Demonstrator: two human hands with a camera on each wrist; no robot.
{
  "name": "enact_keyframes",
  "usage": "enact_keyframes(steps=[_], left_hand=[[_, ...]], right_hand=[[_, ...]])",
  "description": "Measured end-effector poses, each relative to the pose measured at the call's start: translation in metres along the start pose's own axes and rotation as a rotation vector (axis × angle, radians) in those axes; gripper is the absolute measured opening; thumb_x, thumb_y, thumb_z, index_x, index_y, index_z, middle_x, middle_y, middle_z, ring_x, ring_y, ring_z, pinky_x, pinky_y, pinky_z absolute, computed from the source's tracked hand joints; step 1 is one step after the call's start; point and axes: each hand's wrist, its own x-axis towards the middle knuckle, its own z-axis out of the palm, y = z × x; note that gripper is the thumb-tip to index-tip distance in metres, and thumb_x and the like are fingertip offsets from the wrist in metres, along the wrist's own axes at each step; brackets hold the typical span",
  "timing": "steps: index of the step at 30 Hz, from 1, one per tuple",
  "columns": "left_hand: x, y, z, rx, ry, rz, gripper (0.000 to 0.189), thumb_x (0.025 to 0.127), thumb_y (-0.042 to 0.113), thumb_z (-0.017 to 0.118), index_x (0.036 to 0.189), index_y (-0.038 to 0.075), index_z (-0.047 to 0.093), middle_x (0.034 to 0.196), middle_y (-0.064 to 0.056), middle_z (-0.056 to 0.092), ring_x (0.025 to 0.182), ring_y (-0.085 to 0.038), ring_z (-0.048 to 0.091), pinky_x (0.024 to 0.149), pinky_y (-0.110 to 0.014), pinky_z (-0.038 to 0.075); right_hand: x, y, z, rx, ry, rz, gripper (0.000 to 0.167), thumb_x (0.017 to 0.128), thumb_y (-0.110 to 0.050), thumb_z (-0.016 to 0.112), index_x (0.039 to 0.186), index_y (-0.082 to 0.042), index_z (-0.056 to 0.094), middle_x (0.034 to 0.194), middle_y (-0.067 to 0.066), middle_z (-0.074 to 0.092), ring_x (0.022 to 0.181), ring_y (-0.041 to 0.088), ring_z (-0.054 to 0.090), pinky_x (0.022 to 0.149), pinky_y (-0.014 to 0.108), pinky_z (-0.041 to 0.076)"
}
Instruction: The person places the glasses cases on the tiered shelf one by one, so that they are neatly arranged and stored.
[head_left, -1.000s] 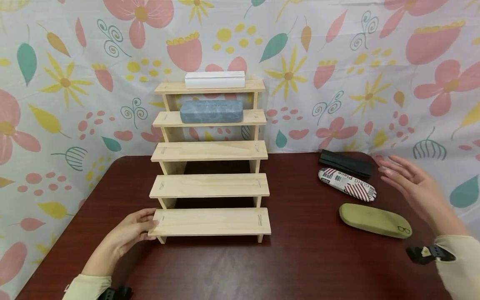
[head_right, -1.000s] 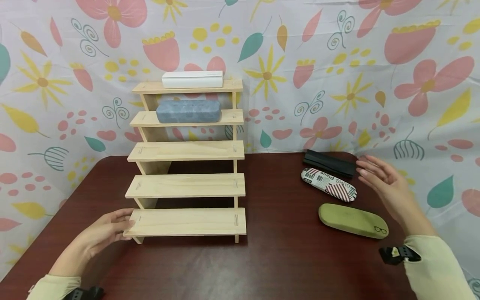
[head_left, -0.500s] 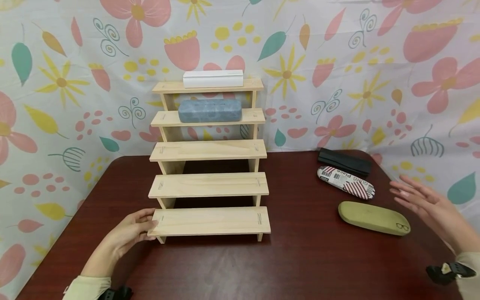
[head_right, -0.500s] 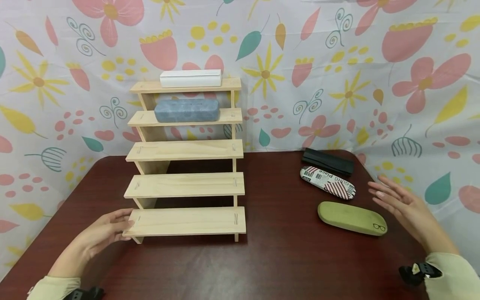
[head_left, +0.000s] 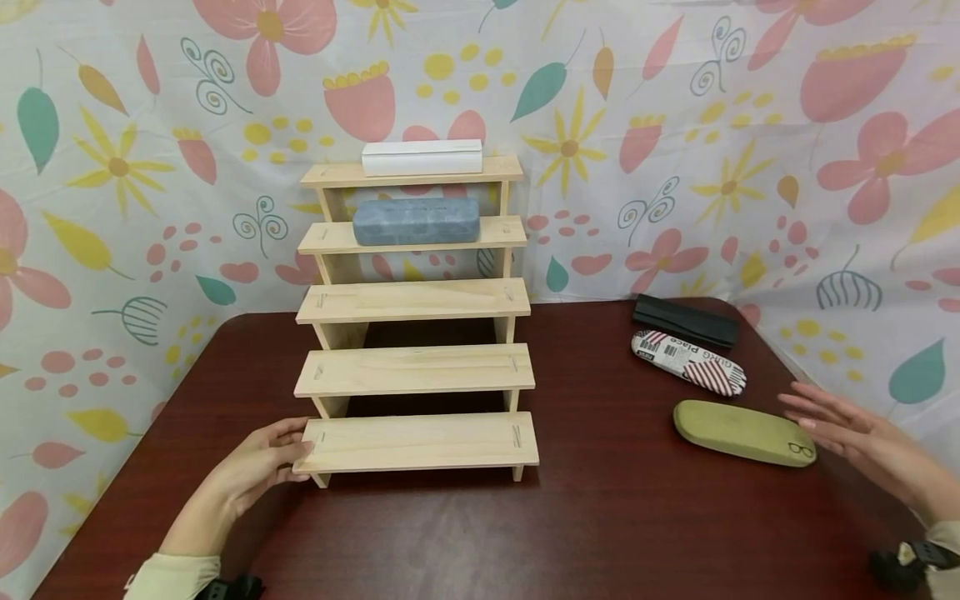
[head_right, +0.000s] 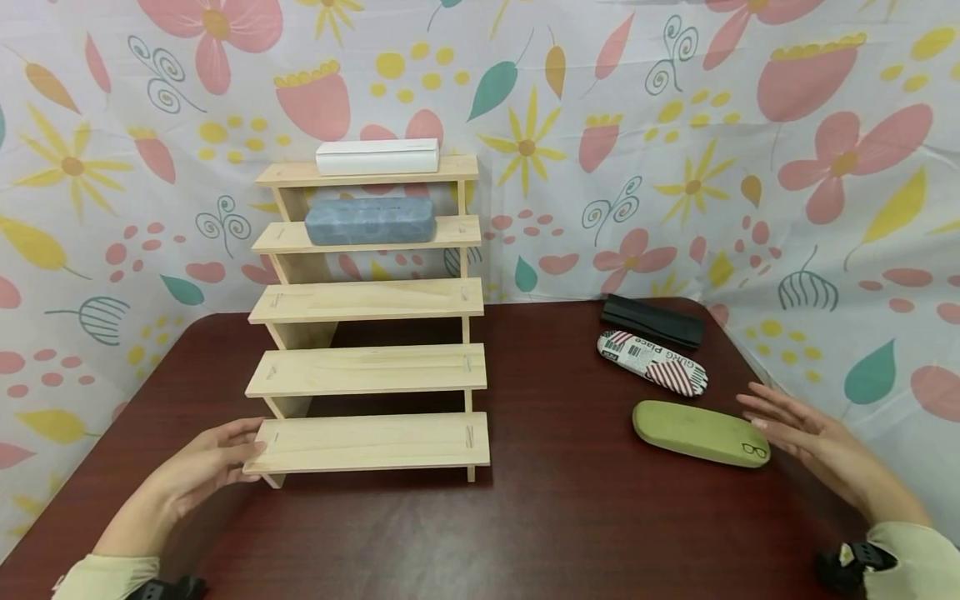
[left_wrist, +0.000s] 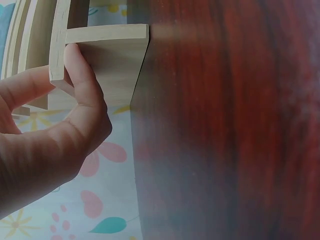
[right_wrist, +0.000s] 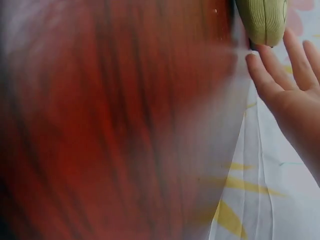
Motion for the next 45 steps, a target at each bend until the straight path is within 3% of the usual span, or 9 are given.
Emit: enact_keyframes(steps=[3,10,14,22,27,32,39,43,45], left_hand=[[0.000,-0.001,0.000,-0.005,-0.002,0.000,0.065,0.096,0.004,0.050,0.144,-0.016,0.012,0.118,-0.019,0.049,0.088,-0.018,0.059,0.072,-0.031,0.053],[-0.001,-0.002,0.000,-0.008,0.001,0.000,0.065,0.096,0.004,0.050,0.144,-0.016,0.012,0.119,-0.020,0.048,0.088,-0.018,0.059,0.072,-0.031,0.053],[-0.001,-0.002,0.000,-0.009,0.001,-0.002,0.065,0.096,0.004,0.050,0.145,-0.016,0.011,0.120,-0.020,0.048,0.089,-0.018,0.059,0.072,-0.031,0.053],[0.000,-0.003,-0.002,-0.006,0.004,0.001,0.065,0.097,0.005,0.050,0.145,-0.016,0.011,0.121,-0.021,0.048,0.089,-0.018,0.059,0.072,-0.031,0.053],[0.000,-0.002,-0.003,-0.005,0.004,0.006,0.064,0.097,0.004,0.050,0.145,-0.016,0.012,0.120,-0.020,0.048,0.088,-0.017,0.059,0.072,-0.030,0.053],[-0.001,-0.002,-0.002,-0.005,0.002,0.010,0.064,0.096,0.004,0.050,0.144,-0.016,0.012,0.119,-0.020,0.048,0.088,-0.017,0.059,0.072,-0.031,0.053],[0.000,-0.001,-0.002,-0.008,-0.002,0.013,0.064,0.096,0.004,0.050,0.144,-0.016,0.012,0.118,-0.019,0.049,0.088,-0.017,0.059,0.072,-0.031,0.053],[0.001,-0.002,-0.001,-0.005,0.000,0.013,0.064,0.096,0.004,0.050,0.144,-0.016,0.013,0.118,-0.020,0.049,0.088,-0.018,0.059,0.073,-0.032,0.053],[0.001,-0.002,-0.001,-0.002,-0.003,0.012,0.064,0.096,0.004,0.050,0.144,-0.016,0.013,0.119,-0.020,0.049,0.089,-0.018,0.059,0.073,-0.032,0.053]], right_hand=[[-0.002,0.000,-0.002,-0.023,-0.026,0.000,0.061,0.103,-0.003,0.038,0.156,-0.016,0.012,0.134,-0.025,0.045,0.115,-0.015,0.045,0.082,0.010,0.043],[0.000,-0.007,0.000,-0.127,-0.026,0.172,0.063,0.101,-0.015,0.049,0.155,-0.015,0.015,0.129,-0.035,0.042,0.107,-0.021,0.041,0.076,0.017,0.045],[-0.001,-0.008,0.001,-0.127,-0.064,0.204,0.063,0.100,-0.014,0.052,0.154,-0.011,0.020,0.127,-0.038,0.037,0.105,-0.023,0.038,0.077,0.021,0.047],[0.000,-0.011,-0.002,-0.199,-0.133,0.290,0.068,0.096,-0.023,0.059,0.154,-0.017,0.023,0.124,-0.037,0.028,0.097,-0.031,0.028,0.077,0.024,0.046],[0.002,-0.014,-0.001,-0.190,-0.171,0.298,0.070,0.096,-0.021,0.058,0.155,-0.018,0.020,0.126,-0.032,0.026,0.098,-0.031,0.027,0.077,0.026,0.046],[0.004,-0.015,0.003,-0.193,-0.186,0.307,0.073,0.095,-0.020,0.061,0.155,-0.019,0.019,0.126,-0.031,0.026,0.098,-0.029,0.028,0.083,0.039,0.043],[0.007,-0.013,0.009,-0.248,-0.149,0.331,0.075,0.091,-0.023,0.067,0.153,-0.018,0.026,0.135,-0.009,0.029,0.093,-0.027,0.027,0.089,0.058,0.037],[0.006,-0.015,0.009,-0.290,-0.122,0.338,0.074,0.089,-0.025,0.069,0.152,-0.016,0.030,0.132,-0.011,0.033,0.093,-0.027,0.029,0.087,0.055,0.040],[0.004,-0.016,0.009,-0.291,-0.112,0.340,0.074,0.089,-0.025,0.069,0.151,-0.017,0.031,0.127,-0.019,0.035,0.094,-0.025,0.031,0.085,0.050,0.042]])
